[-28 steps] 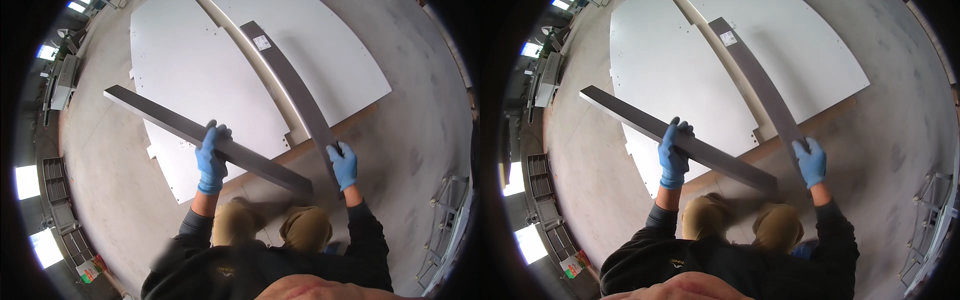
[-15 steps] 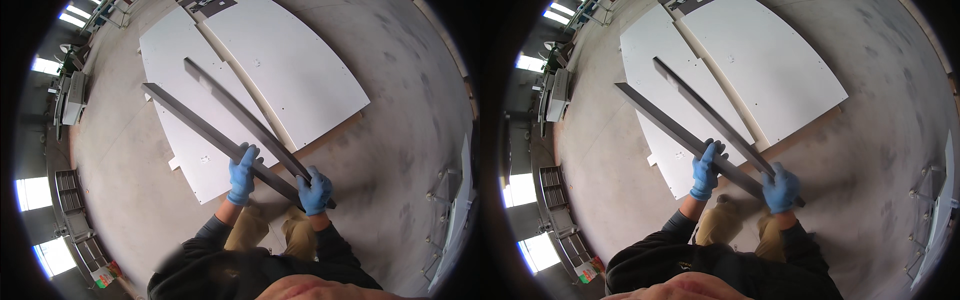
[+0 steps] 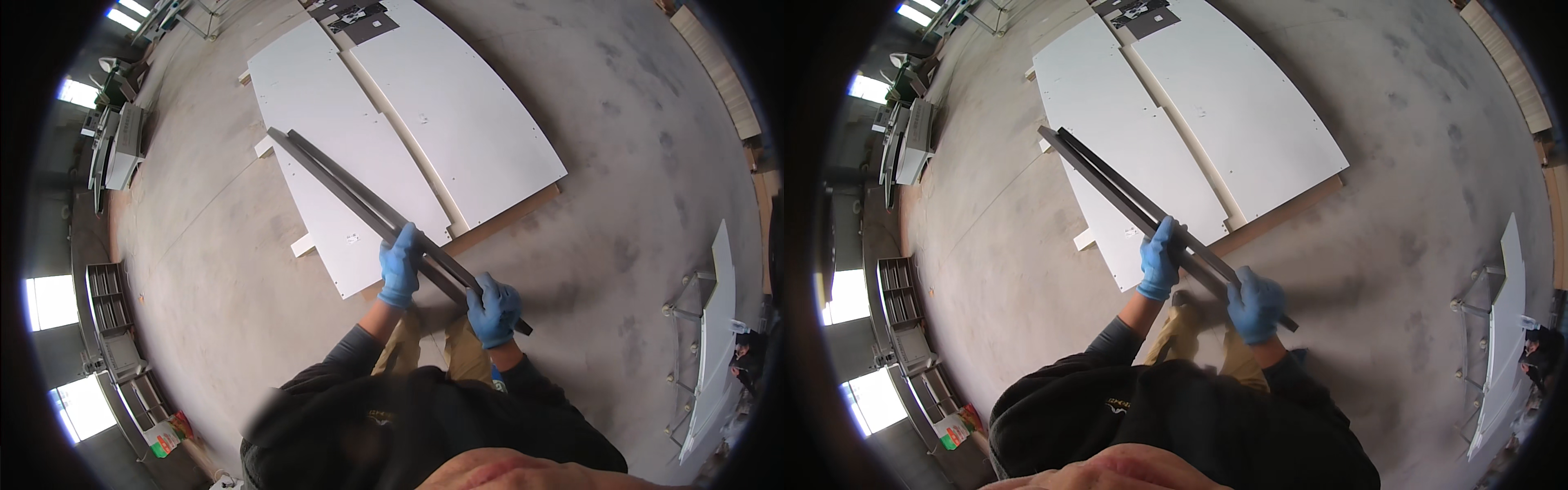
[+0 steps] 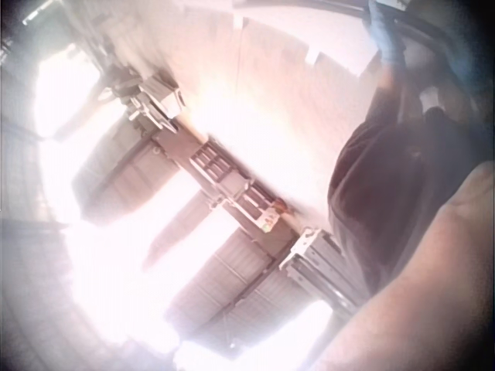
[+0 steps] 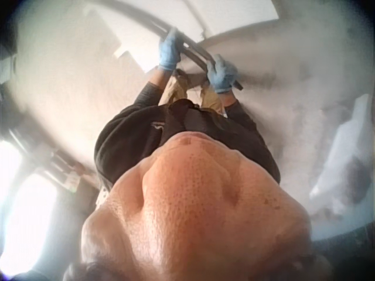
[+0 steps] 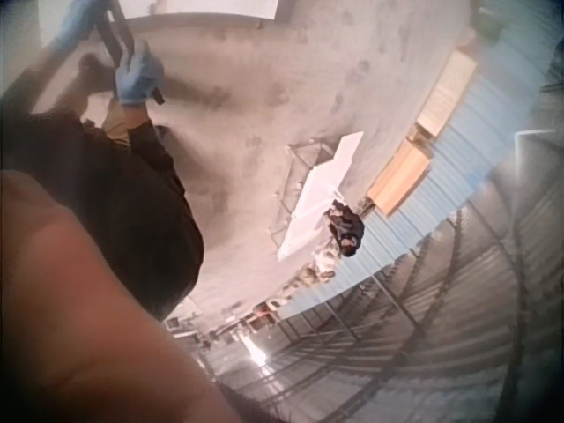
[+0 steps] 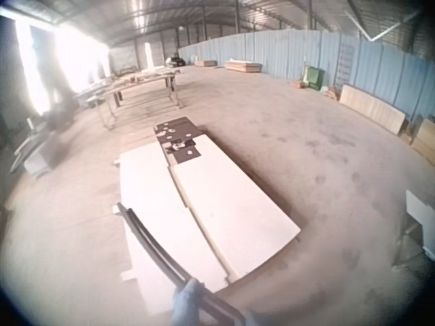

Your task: The person wipes several wooden parts with a cloth, handling them one at a time. They pick up each piece, wipe both sides, and place it on a nearby table or back on the shelf.

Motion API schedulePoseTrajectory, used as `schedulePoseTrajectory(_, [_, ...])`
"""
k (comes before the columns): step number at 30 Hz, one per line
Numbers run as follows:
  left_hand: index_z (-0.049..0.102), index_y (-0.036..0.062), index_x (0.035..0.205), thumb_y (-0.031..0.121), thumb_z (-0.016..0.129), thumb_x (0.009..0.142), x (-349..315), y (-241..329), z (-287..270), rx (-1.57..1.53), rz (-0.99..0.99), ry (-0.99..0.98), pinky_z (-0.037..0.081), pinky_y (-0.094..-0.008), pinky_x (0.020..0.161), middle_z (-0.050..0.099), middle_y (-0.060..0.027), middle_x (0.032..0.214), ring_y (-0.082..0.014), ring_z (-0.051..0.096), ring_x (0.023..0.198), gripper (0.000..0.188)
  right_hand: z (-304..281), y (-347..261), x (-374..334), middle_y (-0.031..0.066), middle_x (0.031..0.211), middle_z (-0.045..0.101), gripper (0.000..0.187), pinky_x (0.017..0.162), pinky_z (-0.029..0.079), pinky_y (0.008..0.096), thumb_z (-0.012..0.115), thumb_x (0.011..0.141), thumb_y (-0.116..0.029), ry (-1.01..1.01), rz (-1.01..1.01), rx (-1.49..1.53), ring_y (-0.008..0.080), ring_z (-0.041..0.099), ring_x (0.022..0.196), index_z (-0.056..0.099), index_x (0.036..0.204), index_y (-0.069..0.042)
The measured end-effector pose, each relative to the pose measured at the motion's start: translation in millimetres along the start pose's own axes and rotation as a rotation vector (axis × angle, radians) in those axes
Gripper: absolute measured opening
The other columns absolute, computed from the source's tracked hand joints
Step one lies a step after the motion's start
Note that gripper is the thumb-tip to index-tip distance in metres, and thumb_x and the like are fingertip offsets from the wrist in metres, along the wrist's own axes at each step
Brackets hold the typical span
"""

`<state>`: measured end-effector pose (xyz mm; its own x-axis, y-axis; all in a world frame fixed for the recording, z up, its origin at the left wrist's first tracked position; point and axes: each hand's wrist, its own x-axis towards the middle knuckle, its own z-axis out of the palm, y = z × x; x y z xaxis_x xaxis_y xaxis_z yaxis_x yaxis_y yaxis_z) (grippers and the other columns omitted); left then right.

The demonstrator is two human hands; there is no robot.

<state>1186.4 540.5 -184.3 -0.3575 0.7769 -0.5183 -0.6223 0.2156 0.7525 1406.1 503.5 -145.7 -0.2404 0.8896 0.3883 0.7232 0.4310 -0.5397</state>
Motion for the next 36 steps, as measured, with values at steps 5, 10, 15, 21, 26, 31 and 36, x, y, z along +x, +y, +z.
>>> schedulePoseTrajectory(5, [0.062, 0.0000, 0.116, 0.028, 0.074, 0.095, -30.5, 56.6, -30.3, -0.188, 0.047, 0.048, 0.057, -0.0431, 0.087, 0.068, -0.0101, 0.109, -0.0263, 0.068, 0.109, 0.037, -28.0, -81.6, 17.3, 0.0109, 0.079, 0.059, 0.018, 0.064, 0.046, 0.0465, 0.072, 0.083, -0.010, -0.043, -0.084, 0.048, 0.0342, 0.060, 0.070, 0.059, 0.095, -0.008])
schedulePoseTrajectory(10, [0.064, 0.0026, 0.112, 0.028, 0.073, 0.096, -65.5, 118.9, -83.8, -0.206, 0.095, -0.062, 0.056, -0.0419, 0.090, 0.068, -0.0084, 0.105, -0.0261, 0.069, 0.105, 0.031, -31.0, -158.2, 18.6, 0.0102, 0.080, 0.059, 0.015, 0.066, 0.047, 0.0469, 0.069, 0.085, -0.012, -0.154, -0.108, 0.053, 0.0344, 0.060, 0.073, 0.057, 0.093, -0.009])
schedulePoseTrajectory(15, [0.066, 0.0044, 0.111, 0.025, 0.073, 0.096, -84.2, 161.2, -123.2, -0.221, 0.131, 0.013, 0.056, -0.0405, 0.089, 0.070, -0.0083, 0.101, -0.0254, 0.069, 0.103, 0.027, -24.3, -210.9, 12.6, 0.0151, 0.080, 0.065, 0.019, 0.064, 0.049, 0.0495, 0.070, 0.087, -0.017, -0.212, -0.013, 0.149, 0.0384, 0.064, 0.073, 0.058, 0.096, -0.006])
schedulePoseTrajectory(21, [0.064, 0.0045, 0.108, 0.019, 0.077, 0.091, -99.1, 173.1, -147.5, -0.307, 0.167, 0.107, 0.057, -0.0384, 0.080, 0.068, -0.0091, 0.097, -0.0244, 0.070, 0.092, 0.026, -25.0, -226.3, 18.0, 0.0165, 0.076, 0.068, 0.025, 0.063, 0.051, 0.0505, 0.072, 0.088, -0.027, -0.305, 0.044, 0.150, 0.0401, 0.067, 0.072, 0.059, 0.091, -0.006])
schedulePoseTrajectory(26, [0.065, 0.0037, 0.107, 0.020, 0.077, 0.091, -111.3, 174.7, -165.1, -0.349, 0.200, 0.224, 0.056, -0.0388, 0.084, 0.068, -0.0082, 0.097, -0.0249, 0.069, 0.095, 0.025, -18.8, -220.4, 25.4, 0.0176, 0.078, 0.067, 0.025, 0.062, 0.050, 0.0508, 0.070, 0.090, -0.028, -0.445, -0.038, 0.189, 0.0407, 0.066, 0.073, 0.062, 0.093, -0.005])
schedulePoseTrajectory(31, [0.066, 0.0026, 0.110, 0.018, 0.076, 0.093, -131.2, 180.3, -186.3, -0.377, 0.240, 0.307, 0.056, -0.0388, 0.086, 0.067, -0.0076, 0.096, -0.0243, 0.068, 0.097, 0.025, -1.3, -224.7, 26.5, 0.0164, 0.074, 0.065, 0.023, 0.061, 0.049, 0.0512, 0.068, 0.091, -0.029, -0.516, -0.150, 0.227, 0.0397, 0.065, 0.071, 0.061, 0.090, -0.007])
schedulePoseTrajectory(36, [0.065, 0.0035, 0.109, 0.018, 0.075, 0.093, -159.9, 188.6, -219.4, -0.429, 0.308, 0.421, 0.055, -0.0397, 0.089, 0.066, -0.0076, 0.099, -0.0244, 0.067, 0.099, 0.024, 7.9, -251.7, 27.5, 0.0172, 0.079, 0.067, 0.031, 0.064, 0.050, 0.0511, 0.070, 0.089, -0.035, -0.634, -0.270, 0.279, 0.0399, 0.066, 0.074, 0.060, 0.097, -0.006])
